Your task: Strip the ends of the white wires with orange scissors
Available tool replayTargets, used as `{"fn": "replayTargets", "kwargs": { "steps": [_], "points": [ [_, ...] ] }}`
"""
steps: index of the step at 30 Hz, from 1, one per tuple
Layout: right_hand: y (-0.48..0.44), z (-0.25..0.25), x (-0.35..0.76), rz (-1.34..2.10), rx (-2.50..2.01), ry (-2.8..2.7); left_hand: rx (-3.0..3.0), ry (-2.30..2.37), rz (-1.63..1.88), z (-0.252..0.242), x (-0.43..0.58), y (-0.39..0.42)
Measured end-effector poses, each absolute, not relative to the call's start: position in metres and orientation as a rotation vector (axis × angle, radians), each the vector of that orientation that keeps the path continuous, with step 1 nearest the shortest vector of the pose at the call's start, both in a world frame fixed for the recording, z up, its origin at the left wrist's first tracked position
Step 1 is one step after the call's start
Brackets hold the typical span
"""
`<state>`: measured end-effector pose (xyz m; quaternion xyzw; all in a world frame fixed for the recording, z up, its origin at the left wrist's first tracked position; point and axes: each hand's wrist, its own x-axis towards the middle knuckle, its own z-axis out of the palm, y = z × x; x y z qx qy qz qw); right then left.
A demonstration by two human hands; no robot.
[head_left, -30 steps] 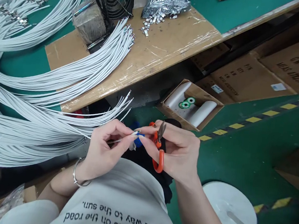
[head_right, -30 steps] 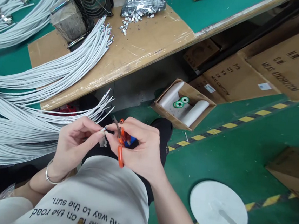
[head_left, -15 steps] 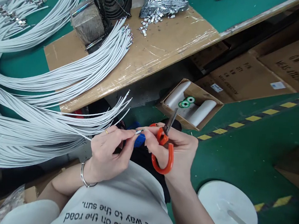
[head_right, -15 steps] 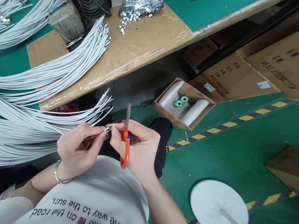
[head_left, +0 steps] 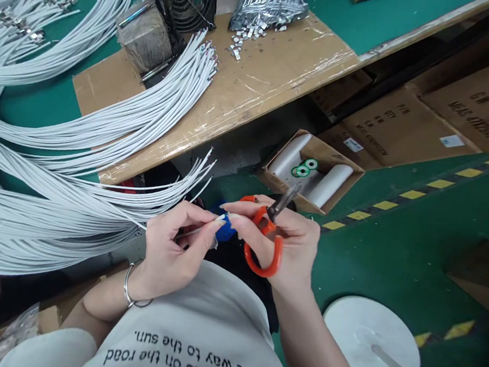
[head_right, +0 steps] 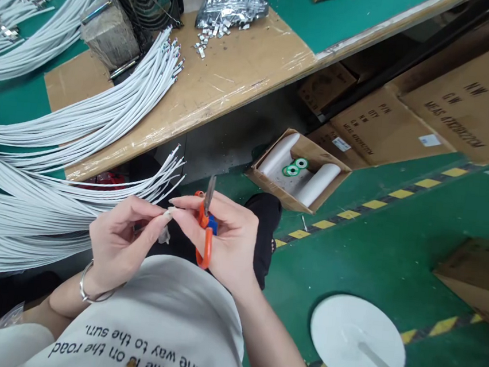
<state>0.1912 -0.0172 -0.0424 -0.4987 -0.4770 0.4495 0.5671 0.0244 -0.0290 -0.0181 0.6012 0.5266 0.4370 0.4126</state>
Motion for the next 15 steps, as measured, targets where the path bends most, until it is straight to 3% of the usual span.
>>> {"fn": "replayTargets", "kwargs": {
  "steps": [7, 11, 15],
  "points": [
    [-0.014, -0.038, 0.185, 0.664, -1.266, -1.225, 1.526, 1.321, 1.021, -0.02, 0.023, -0.028],
    [-0.01, -0.043, 0.193, 0.727, -1.347, -1.055, 1.257, 1.213, 0.965, -0.017, 0.019, -0.023],
    [-0.009, -0.047, 0.203, 0.896, -1.281, -1.326, 0.965, 1.073, 0.911, -0.014, 0.011, -0.017]
  ]
}}
